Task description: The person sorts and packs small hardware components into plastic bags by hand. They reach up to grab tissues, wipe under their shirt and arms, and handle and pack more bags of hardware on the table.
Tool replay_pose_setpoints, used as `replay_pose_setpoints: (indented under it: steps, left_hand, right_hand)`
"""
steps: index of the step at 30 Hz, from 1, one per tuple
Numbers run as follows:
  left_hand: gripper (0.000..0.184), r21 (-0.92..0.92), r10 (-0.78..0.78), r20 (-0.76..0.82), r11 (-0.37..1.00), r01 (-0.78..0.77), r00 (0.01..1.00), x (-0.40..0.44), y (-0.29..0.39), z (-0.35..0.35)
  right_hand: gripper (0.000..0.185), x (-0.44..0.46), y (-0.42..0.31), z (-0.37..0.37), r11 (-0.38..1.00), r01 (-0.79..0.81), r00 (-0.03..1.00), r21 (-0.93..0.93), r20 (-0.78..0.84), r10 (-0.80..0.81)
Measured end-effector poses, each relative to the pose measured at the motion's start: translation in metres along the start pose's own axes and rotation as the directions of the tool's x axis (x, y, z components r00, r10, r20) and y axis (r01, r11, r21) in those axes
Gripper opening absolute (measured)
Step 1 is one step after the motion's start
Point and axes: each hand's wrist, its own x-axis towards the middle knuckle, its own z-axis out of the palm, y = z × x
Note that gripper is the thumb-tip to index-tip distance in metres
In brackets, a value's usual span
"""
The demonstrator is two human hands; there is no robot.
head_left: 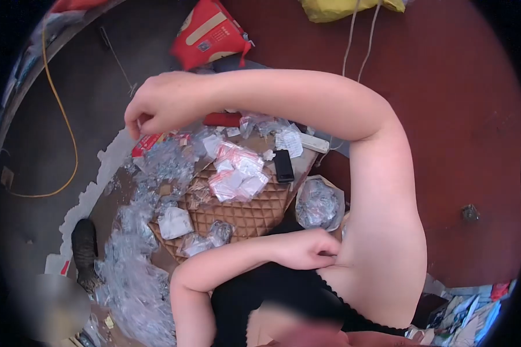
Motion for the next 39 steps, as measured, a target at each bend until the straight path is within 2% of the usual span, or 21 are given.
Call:
replay_pose_setpoints:
  steps: [2,5,8,9,10,12,13,14,17,20,22,24,26,28,30,31,35,36,37,38,39]
  left_hand:
    - [0.020,0.091,-0.052,0.057,0.995,0.047,0.997,-0.013,0.006,-0.005]
    - [0.017,0.212,0.238,-0.043,0.951,-0.224,0.970,-0.031,0.021,-0.004]
    - [0.017,0.214,0.170,-0.139,0.967,-0.138,0.976,-0.045,0.038,-0.011]
    - [0.018,0.202,0.194,-0.350,0.971,-0.128,0.916,-0.046,0.032,-0.007]
    - [0.019,0.121,0.067,-0.612,0.993,0.009,0.788,-0.041,0.034,0.001]
    - [0.020,-0.005,0.052,-0.823,0.995,-0.099,0.566,-0.019,0.032,0.018]
    - [0.021,0.124,0.058,-0.703,0.991,0.043,0.708,-0.023,0.029,0.025]
    - [0.022,0.261,0.226,-0.590,0.962,-0.081,0.775,-0.019,0.028,0.037]
    - [0.031,0.439,0.307,-0.404,0.891,-0.112,0.862,-0.029,0.042,0.039]
    - [0.037,0.433,0.369,-0.257,0.870,-0.235,0.893,-0.050,0.043,0.028]
    - [0.041,0.478,0.279,-0.150,0.860,-0.178,0.948,-0.066,0.052,0.015]
    - [0.042,0.561,0.205,-0.173,0.824,-0.074,0.963,-0.071,0.055,0.005]
    - [0.035,0.618,0.222,-0.429,0.779,0.105,0.876,-0.056,0.051,0.004]
    - [0.036,0.552,0.263,-0.534,0.828,0.096,0.804,-0.036,0.037,0.012]
    - [0.038,0.368,0.192,-0.344,0.928,-0.056,0.919,-0.023,0.039,0.023]
    - [0.039,0.405,0.255,-0.283,0.906,-0.126,0.925,-0.022,0.031,0.030]
    - [0.042,0.590,0.146,-0.155,0.807,-0.027,0.977,-0.070,0.035,0.002]
    - [0.040,0.603,0.056,-0.324,0.781,0.161,0.944,-0.089,0.032,-0.005]
    - [0.035,0.575,0.145,-0.587,0.767,0.285,0.797,-0.112,0.005,-0.011]
    - [0.026,0.070,-0.137,-0.841,0.932,0.357,0.523,-0.136,-0.007,-0.012]
    - [0.027,-0.094,-0.174,-0.933,0.963,0.252,0.315,-0.162,-0.043,-0.016]
  right_hand:
    - [0.022,-0.010,0.007,-0.011,0.998,-0.055,0.998,-0.001,-0.018,0.055]
    - [0.020,-0.013,0.014,-0.022,0.998,-0.056,0.995,-0.032,-0.088,0.053]
    - [0.020,-0.016,0.012,-0.022,0.997,-0.073,0.993,-0.038,-0.093,0.069]
    - [0.019,-0.015,0.013,-0.022,0.996,-0.074,0.994,-0.041,-0.083,0.070]
    - [0.019,-0.014,0.014,-0.020,0.997,-0.062,0.994,-0.035,-0.088,0.058]
    - [0.019,-0.014,0.018,-0.018,0.991,-0.096,0.995,-0.093,-0.022,0.095]
    - [0.018,-0.016,0.020,-0.018,0.991,-0.088,0.996,-0.103,-0.022,0.086]
    - [0.018,-0.018,0.022,-0.020,0.992,-0.080,0.997,-0.102,-0.024,0.078]
    - [0.018,-0.025,0.035,-0.028,0.983,-0.109,0.994,-0.150,-0.039,0.104]
    - [0.017,-0.029,0.050,-0.038,0.984,-0.110,0.991,-0.138,-0.085,0.099]
    - [0.017,-0.035,0.051,-0.043,0.980,-0.144,0.986,-0.139,-0.099,0.131]
    - [0.017,-0.034,0.052,-0.044,0.974,-0.180,0.980,-0.140,-0.113,0.164]
    - [0.017,-0.030,0.057,-0.039,0.973,-0.161,0.984,-0.162,-0.100,0.147]
    - [0.017,-0.026,0.056,-0.034,0.968,-0.148,0.987,-0.203,-0.086,0.133]
    - [0.017,-0.022,0.050,-0.032,0.963,-0.114,0.993,-0.243,-0.070,0.100]
    - [0.016,-0.026,0.045,-0.032,0.956,-0.147,0.989,-0.255,-0.053,0.138]
    - [0.016,-0.047,0.059,-0.020,0.971,-0.153,0.988,-0.184,0.001,0.156]
    - [0.016,-0.054,0.064,-0.016,0.980,-0.130,0.991,-0.150,0.001,0.132]
    - [0.015,-0.064,0.063,-0.012,0.986,-0.140,0.990,-0.088,0.018,0.142]
    - [0.015,-0.075,0.056,-0.003,0.990,-0.143,0.989,-0.023,0.038,0.143]
    - [0.015,-0.086,0.052,0.009,0.979,-0.178,0.983,0.099,0.061,0.173]
